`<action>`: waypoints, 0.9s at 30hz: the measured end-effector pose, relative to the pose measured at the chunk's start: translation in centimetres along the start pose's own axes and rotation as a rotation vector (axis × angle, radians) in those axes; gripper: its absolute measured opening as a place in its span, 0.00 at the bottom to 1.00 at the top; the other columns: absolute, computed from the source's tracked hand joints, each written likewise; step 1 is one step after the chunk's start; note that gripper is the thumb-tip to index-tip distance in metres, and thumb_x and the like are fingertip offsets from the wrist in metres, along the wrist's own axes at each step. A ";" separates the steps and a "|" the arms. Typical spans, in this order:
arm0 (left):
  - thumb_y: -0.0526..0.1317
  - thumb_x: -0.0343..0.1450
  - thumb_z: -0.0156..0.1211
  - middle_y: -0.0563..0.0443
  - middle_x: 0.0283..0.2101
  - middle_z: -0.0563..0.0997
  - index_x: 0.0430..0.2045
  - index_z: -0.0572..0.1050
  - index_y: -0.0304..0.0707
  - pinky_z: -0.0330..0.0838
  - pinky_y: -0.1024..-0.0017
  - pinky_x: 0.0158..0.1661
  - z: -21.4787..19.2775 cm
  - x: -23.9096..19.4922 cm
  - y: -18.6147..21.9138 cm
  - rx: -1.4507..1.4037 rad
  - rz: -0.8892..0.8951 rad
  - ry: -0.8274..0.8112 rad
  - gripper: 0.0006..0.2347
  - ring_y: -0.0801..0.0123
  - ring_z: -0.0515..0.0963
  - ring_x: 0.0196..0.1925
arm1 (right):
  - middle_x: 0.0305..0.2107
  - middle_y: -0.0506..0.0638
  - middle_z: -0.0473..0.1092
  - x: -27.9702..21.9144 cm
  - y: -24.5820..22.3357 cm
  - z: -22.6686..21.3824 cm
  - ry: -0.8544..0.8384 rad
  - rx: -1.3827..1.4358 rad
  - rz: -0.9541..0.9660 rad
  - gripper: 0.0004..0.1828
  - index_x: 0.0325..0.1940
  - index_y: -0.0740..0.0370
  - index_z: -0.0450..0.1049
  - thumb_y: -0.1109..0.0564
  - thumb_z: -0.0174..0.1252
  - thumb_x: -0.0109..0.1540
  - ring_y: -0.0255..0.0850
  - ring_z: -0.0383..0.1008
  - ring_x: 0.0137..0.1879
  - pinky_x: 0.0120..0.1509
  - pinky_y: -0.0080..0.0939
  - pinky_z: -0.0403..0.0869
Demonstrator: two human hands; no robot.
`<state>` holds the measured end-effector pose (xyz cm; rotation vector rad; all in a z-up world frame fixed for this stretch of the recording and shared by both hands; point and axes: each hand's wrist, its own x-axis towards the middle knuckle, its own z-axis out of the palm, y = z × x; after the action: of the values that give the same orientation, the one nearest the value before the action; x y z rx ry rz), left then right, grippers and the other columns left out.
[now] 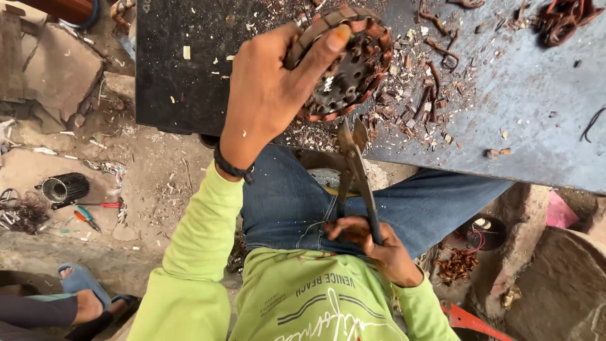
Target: Disassembling a fan motor stator to remove copper wire windings using pliers and wire cutters.
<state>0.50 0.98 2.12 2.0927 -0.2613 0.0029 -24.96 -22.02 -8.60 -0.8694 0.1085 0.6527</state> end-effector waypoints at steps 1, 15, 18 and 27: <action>0.72 0.71 0.49 0.60 0.17 0.74 0.17 0.71 0.37 0.61 0.76 0.22 0.0 0.1 0.0 0.001 -0.002 -0.003 0.32 0.81 0.74 0.20 | 0.53 0.65 0.73 0.0 -0.2 0.1 0.001 0.004 0.001 0.30 0.65 0.70 0.69 0.43 0.56 0.69 0.58 0.69 0.70 0.78 0.63 0.63; 0.54 0.79 0.61 0.59 0.24 0.73 0.45 0.82 0.38 0.58 0.76 0.28 0.4 0.4 -0.1 -0.052 0.232 -0.047 0.18 0.80 0.66 0.24 | 0.51 0.62 0.75 0.3 -1.7 0.1 -0.036 -0.168 0.017 0.36 0.62 0.71 0.73 0.36 0.60 0.65 0.54 0.74 0.62 0.72 0.58 0.69; 0.50 0.79 0.63 0.54 0.28 0.79 0.47 0.81 0.36 0.62 0.76 0.29 0.7 0.5 0.3 -0.101 0.263 -0.039 0.15 0.78 0.69 0.27 | 0.50 0.62 0.76 0.6 -2.1 0.1 -0.042 -0.216 0.040 0.40 0.64 0.70 0.71 0.34 0.61 0.63 0.54 0.74 0.64 0.75 0.57 0.67; 0.54 0.77 0.62 0.51 0.43 0.87 0.50 0.79 0.35 0.77 0.75 0.38 0.1 0.4 0.0 -0.129 0.284 -0.100 0.20 0.76 0.87 0.41 | 0.50 0.61 0.74 1.7 -3.6 -1.4 -0.079 -0.088 -0.096 0.32 0.63 0.75 0.72 0.42 0.59 0.68 0.60 0.76 0.63 0.67 0.66 0.72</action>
<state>0.87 0.84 2.09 1.9148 -0.6018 0.0504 -21.28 -23.94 -7.67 -0.9268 -0.0329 0.6048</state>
